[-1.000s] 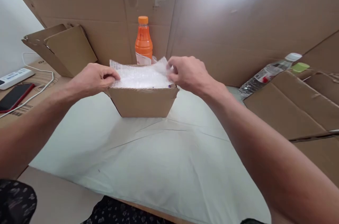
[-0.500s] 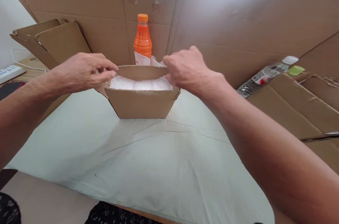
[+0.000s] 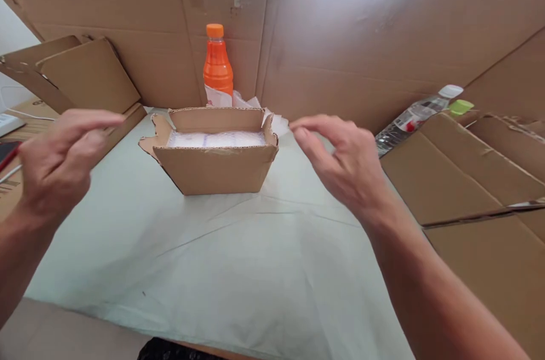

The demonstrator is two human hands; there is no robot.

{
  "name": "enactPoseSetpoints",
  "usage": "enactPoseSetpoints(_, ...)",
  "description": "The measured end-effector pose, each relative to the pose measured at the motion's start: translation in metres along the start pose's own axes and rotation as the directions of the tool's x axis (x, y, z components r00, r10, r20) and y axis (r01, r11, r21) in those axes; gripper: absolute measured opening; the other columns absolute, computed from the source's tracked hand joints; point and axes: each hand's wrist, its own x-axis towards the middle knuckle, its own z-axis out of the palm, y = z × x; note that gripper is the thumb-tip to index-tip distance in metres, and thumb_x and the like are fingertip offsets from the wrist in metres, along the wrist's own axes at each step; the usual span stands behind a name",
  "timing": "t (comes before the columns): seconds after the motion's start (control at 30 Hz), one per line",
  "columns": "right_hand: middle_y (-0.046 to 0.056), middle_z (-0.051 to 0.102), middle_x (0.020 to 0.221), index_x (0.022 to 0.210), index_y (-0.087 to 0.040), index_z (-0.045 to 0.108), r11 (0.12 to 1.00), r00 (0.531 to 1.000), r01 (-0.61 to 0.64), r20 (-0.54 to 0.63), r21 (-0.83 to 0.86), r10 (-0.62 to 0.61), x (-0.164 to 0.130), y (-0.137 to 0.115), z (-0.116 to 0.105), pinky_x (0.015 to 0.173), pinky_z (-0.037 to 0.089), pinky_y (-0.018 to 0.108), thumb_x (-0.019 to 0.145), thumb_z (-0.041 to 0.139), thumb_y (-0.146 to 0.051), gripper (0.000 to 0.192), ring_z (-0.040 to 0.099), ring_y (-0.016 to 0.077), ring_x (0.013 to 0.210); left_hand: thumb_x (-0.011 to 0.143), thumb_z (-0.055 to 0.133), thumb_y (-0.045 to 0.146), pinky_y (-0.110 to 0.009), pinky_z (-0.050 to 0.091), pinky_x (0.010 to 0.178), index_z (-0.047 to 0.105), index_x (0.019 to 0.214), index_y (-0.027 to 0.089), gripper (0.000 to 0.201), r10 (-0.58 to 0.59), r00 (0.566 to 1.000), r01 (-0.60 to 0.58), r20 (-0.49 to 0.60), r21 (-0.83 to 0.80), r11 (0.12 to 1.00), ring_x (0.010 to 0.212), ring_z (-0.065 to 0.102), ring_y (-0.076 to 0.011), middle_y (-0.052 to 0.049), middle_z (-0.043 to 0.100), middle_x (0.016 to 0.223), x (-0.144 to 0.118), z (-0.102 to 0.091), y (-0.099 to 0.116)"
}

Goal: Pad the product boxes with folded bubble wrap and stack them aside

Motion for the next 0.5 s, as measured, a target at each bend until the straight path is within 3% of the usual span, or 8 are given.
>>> enactPoseSetpoints(0.03, 0.004, 0.075, 0.099, 0.1, -0.026, 0.073, 0.998, 0.998, -0.058, -0.006, 0.03, 0.059, -0.017, 0.01, 0.0, 0.09, 0.052, 0.044, 0.096, 0.055, -0.049, 0.03, 0.069, 0.0227, 0.092, 0.096, 0.059, 0.036, -0.042, 0.05, 0.103, 0.075, 0.112, 0.022, 0.027, -0.07, 0.994, 0.073, -0.088, 0.033, 0.997, 0.106, 0.067, -0.0222, -0.004, 0.074, 0.109, -0.02, -0.001, -0.007)
enactPoseSetpoints(0.07, 0.004, 0.075, 0.102, 0.103, -0.026, 0.073, 0.991, 0.993, -0.119, 0.031, 0.062, 0.117, -0.032, 0.02, 0.004, 0.088, 0.053, 0.044, 0.092, 0.058, -0.049, 0.029, 0.069, 0.0239, 0.092, 0.092, 0.063, 0.037, -0.043, 0.051, 0.103, 0.073, 0.114, 0.023, 0.027, -0.172, 0.98, 0.174, -0.096, 0.018, 0.985, 0.105, 0.067, -0.0228, -0.004, 0.073, 0.11, -0.039, 0.001, -0.014)
enactPoseSetpoints(0.17, 0.01, 0.073, 0.12, 0.123, -0.023, 0.065, 0.959, 0.95, -0.239, 0.243, 0.155, 0.198, -0.054, 0.036, 0.043, 0.078, 0.055, 0.041, 0.084, 0.065, -0.049, 0.046, 0.069, 0.028, 0.102, 0.085, 0.071, 0.042, -0.049, 0.052, 0.104, 0.057, 0.138, 0.024, 0.057, -0.427, 0.894, 0.438, 0.139, -0.067, 0.896, 0.118, 0.065, -0.0273, -0.01, 0.063, 0.136, -0.079, 0.027, -0.031)
enactPoseSetpoints(0.23, 0.013, 0.068, 0.129, 0.133, -0.021, 0.057, 0.944, 0.921, -0.257, 0.347, 0.205, 0.176, -0.051, 0.033, 0.076, 0.077, 0.056, 0.04, 0.082, 0.065, -0.048, 0.058, 0.067, 0.0288, 0.106, 0.083, 0.071, 0.046, -0.048, 0.054, 0.102, 0.049, 0.143, 0.023, 0.068, -0.485, 0.831, 0.54, 0.274, -0.188, 0.82, 0.126, 0.061, -0.0294, -0.014, 0.056, 0.145, -0.084, 0.053, -0.033)
enactPoseSetpoints(0.33, 0.011, 0.072, 0.113, 0.126, -0.019, 0.057, 0.931, 0.908, -0.3, 0.363, 0.209, 0.211, -0.037, 0.02, 0.106, 0.074, 0.055, 0.041, 0.081, 0.062, -0.047, 0.053, 0.066, 0.026, 0.089, 0.081, 0.071, 0.048, -0.042, 0.057, 0.096, 0.055, 0.131, 0.018, 0.061, -0.494, 0.809, 0.584, 0.317, -0.344, 0.735, 0.121, 0.062, -0.0285, -0.015, 0.063, 0.132, -0.07, 0.088, -0.021)
enactPoseSetpoints(0.4, 0.008, 0.072, 0.1, 0.117, -0.02, 0.058, 0.92, 0.907, -0.343, 0.322, 0.192, 0.271, -0.039, 0.019, 0.104, 0.072, 0.054, 0.041, 0.081, 0.061, -0.047, 0.045, 0.063, 0.0234, 0.078, 0.08, 0.071, 0.046, -0.039, 0.057, 0.093, 0.057, 0.125, 0.017, 0.055, -0.497, 0.809, 0.587, 0.315, -0.387, 0.711, 0.114, 0.064, -0.0263, -0.012, 0.067, 0.123, -0.062, 0.106, -0.006)
enactPoseSetpoints(0.5, 0.007, 0.072, 0.096, 0.104, -0.021, 0.058, 0.904, 0.913, -0.388, 0.209, 0.181, 0.351, -0.078, 0.034, 0.073, 0.068, 0.053, 0.038, 0.081, 0.063, -0.05, 0.038, 0.062, 0.0212, 0.073, 0.078, 0.07, 0.041, -0.037, 0.058, 0.089, 0.057, 0.124, 0.018, 0.053, -0.435, 0.804, 0.585, 0.406, -0.404, 0.703, 0.104, 0.067, -0.0237, -0.009, 0.068, 0.116, -0.062, 0.128, 0.021)
